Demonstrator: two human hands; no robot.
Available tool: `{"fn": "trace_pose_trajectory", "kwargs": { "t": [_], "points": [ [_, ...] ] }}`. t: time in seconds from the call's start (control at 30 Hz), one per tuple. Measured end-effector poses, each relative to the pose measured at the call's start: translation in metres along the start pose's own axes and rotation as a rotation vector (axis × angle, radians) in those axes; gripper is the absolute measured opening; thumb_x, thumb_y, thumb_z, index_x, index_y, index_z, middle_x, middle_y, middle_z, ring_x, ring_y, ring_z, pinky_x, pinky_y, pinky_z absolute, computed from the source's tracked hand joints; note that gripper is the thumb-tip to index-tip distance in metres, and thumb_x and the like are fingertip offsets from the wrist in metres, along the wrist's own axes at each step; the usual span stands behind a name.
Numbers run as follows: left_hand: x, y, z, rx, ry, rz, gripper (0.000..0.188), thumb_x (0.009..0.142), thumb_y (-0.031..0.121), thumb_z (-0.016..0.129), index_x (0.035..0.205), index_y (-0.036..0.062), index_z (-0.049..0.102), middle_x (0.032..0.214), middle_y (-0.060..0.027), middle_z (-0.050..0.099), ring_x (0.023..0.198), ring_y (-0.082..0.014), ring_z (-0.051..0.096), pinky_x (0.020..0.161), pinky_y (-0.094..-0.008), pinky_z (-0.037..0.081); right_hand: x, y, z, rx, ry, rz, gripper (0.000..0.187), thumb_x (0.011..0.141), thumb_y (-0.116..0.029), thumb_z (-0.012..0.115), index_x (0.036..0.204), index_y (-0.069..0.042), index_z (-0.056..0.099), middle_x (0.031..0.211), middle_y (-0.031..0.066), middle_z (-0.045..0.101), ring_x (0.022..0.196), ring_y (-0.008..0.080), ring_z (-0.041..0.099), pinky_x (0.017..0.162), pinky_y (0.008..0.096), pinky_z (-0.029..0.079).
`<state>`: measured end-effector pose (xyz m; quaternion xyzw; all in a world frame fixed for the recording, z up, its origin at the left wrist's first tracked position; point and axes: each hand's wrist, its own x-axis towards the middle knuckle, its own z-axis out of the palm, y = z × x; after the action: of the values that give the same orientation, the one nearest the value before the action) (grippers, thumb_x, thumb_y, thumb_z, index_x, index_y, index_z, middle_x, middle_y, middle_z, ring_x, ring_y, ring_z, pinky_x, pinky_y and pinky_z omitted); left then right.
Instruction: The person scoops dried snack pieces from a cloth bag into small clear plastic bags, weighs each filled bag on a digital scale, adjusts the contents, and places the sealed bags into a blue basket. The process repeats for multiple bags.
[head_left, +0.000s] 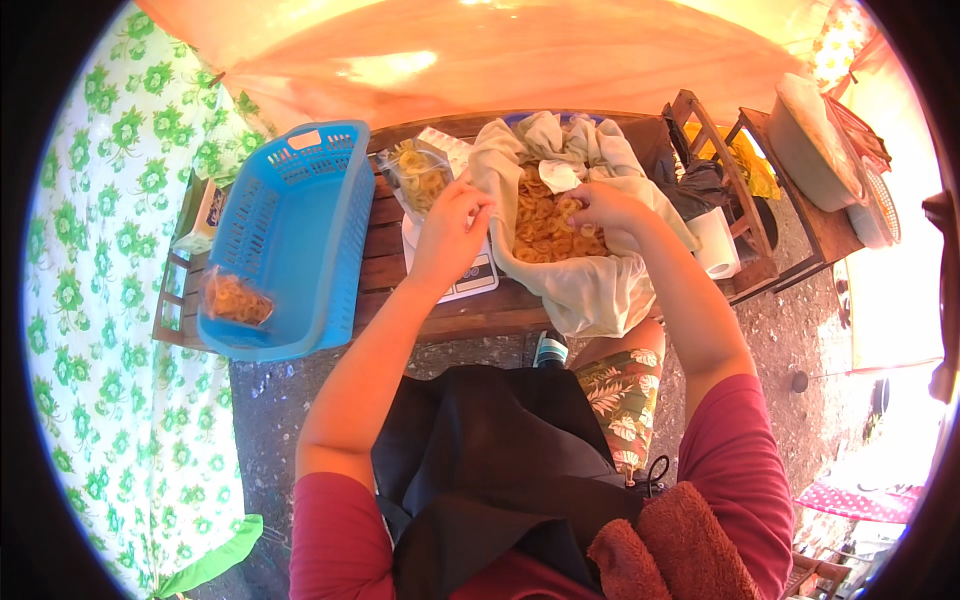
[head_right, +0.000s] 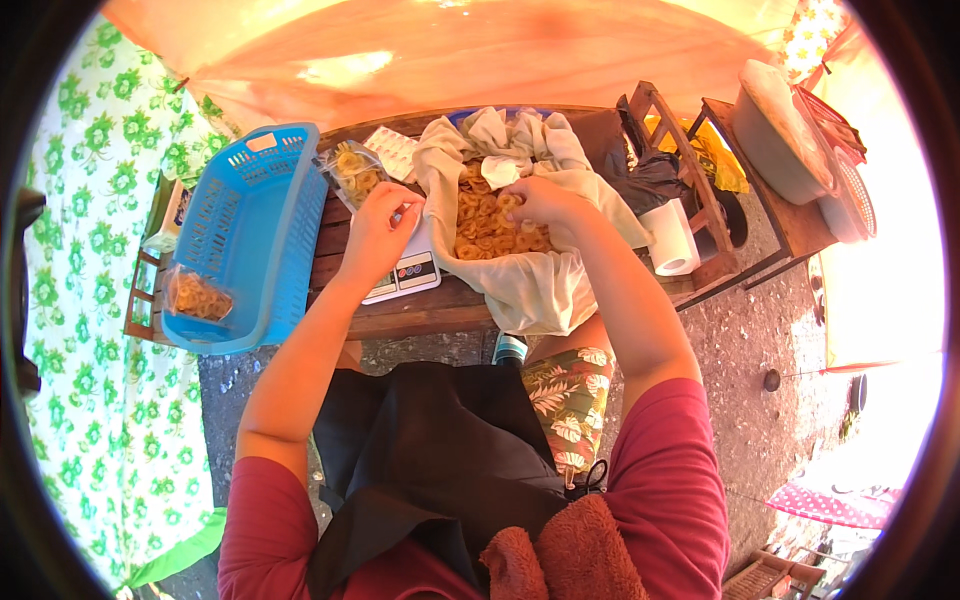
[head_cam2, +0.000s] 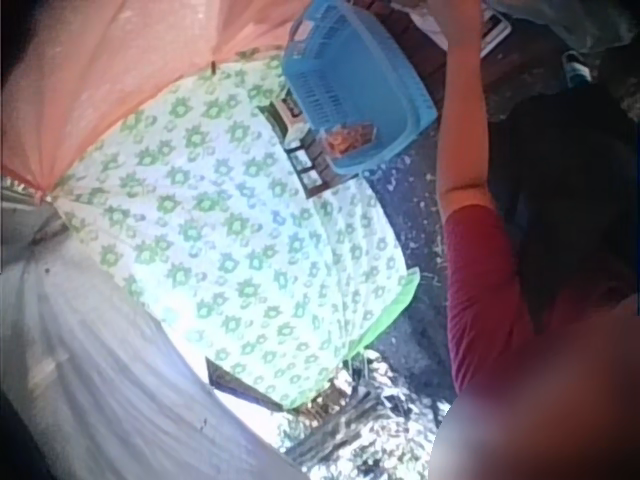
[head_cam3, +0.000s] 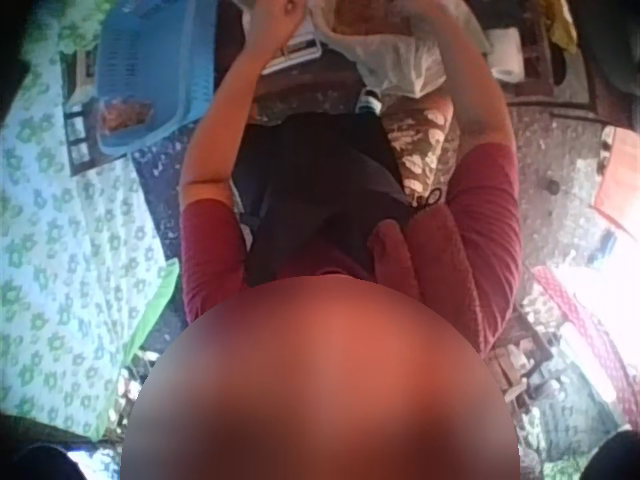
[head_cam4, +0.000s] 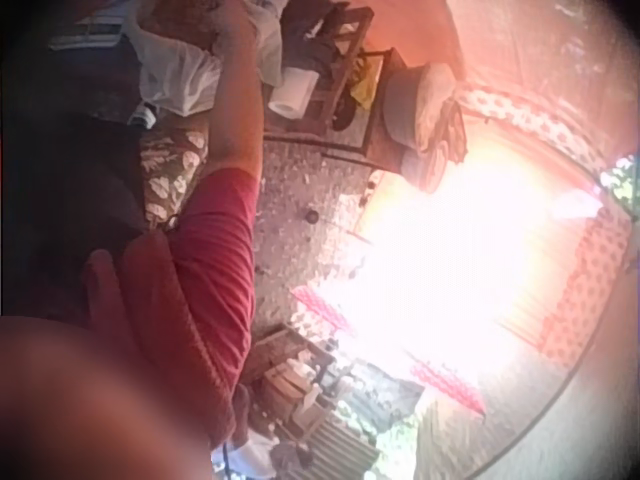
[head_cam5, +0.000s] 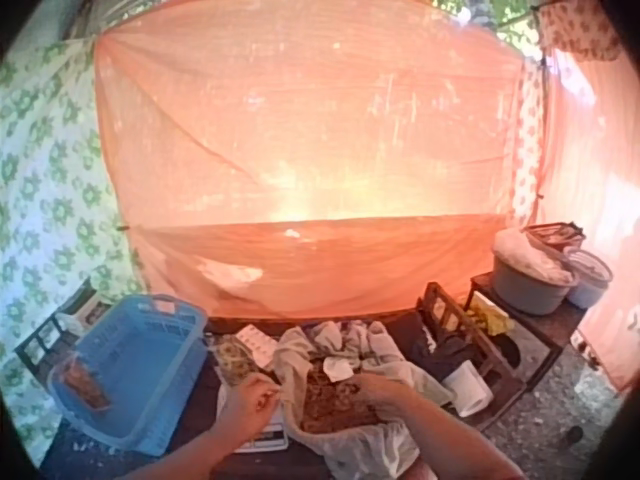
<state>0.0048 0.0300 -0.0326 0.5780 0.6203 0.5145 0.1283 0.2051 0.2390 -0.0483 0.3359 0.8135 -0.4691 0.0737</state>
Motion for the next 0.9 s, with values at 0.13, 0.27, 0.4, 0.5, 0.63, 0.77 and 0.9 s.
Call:
{"fn": "trace_pose_trajectory", "kwargs": {
  "t": [0.13,0.27,0.4,0.5,0.63,0.77,0.9],
  "points": [
    [0.004,-0.007,0.024,-0.078,-0.075,-0.043,0.017,0.089,0.005,0.060,0.105,0.0009,0.064,0.098,-0.0094,0.060,0.085,-0.0202,0.062,0.073,-0.0308,0.051,-0.016,-0.009,0.001,0.509,-0.050,-0.038,0.038,0.090,0.002,0.052,0.127,-0.005,0.053,0.109,0.0068,0.062,0.102,0.0169,0.064,0.085,0.0301,0.053],
    [0.014,-0.015,0.053,-0.135,-0.162,-0.176,0.026,0.089,0.006,0.060,0.115,0.0007,0.061,0.104,-0.0105,0.061,0.090,-0.0176,0.063,0.077,-0.0305,0.052,-0.020,-0.012,0.005,0.855,-0.136,-0.084,0.039,0.090,0.002,0.049,0.129,-0.002,0.051,0.118,0.0082,0.058,0.107,0.0189,0.062,0.092,0.0328,0.053],
    [0.027,-0.017,0.079,-0.230,-0.158,-0.334,0.033,0.087,0.005,0.064,0.118,-0.0009,0.058,0.102,-0.0114,0.063,0.089,-0.0171,0.063,0.076,-0.0302,0.052,-0.020,-0.008,0.007,0.967,-0.161,-0.133,0.038,0.092,0.002,0.047,0.129,-0.001,0.050,0.118,0.0088,0.058,0.107,0.0184,0.062,0.093,0.0342,0.054],
    [0.031,-0.015,0.090,-0.252,-0.175,-0.373,0.034,0.085,0.005,0.067,0.117,-0.0013,0.058,0.099,-0.0107,0.064,0.087,-0.0171,0.063,0.076,-0.0296,0.052,-0.020,-0.006,0.008,0.935,-0.144,-0.157,0.035,0.094,-0.001,0.049,0.129,-0.003,0.051,0.117,0.0077,0.058,0.105,0.0170,0.062,0.094,0.0342,0.053],
    [0.032,-0.015,0.096,-0.298,-0.157,-0.348,0.031,0.083,0.006,0.070,0.111,-0.0015,0.060,0.096,-0.0094,0.065,0.085,-0.0170,0.063,0.075,-0.0292,0.052,-0.023,-0.005,0.008,0.880,-0.088,-0.129,0.033,0.094,-0.008,0.055,0.127,-0.006,0.052,0.116,0.0043,0.059,0.104,0.0138,0.060,0.092,0.0318,0.053],
    [0.034,-0.018,0.097,-0.296,-0.138,-0.325,0.024,0.082,0.006,0.071,0.103,-0.0019,0.063,0.091,-0.0087,0.066,0.083,-0.0167,0.063,0.074,-0.0287,0.051,-0.025,-0.009,0.008,0.767,-0.029,-0.088,0.030,0.093,-0.013,0.059,0.122,-0.008,0.056,0.111,0.0015,0.061,0.100,0.0096,0.058,0.082,0.0276,0.051],
    [0.034,-0.016,0.093,-0.363,-0.099,-0.392,0.021,0.080,0.005,0.072,0.098,-0.0016,0.063,0.089,-0.0079,0.066,0.082,-0.0160,0.063,0.072,-0.0288,0.051,-0.022,-0.018,0.009,0.657,0.051,-0.078,0.026,0.093,-0.014,0.061,0.118,-0.008,0.059,0.103,-0.0004,0.063,0.092,0.0073,0.057,0.076,0.0254,0.049]
  ]
}}
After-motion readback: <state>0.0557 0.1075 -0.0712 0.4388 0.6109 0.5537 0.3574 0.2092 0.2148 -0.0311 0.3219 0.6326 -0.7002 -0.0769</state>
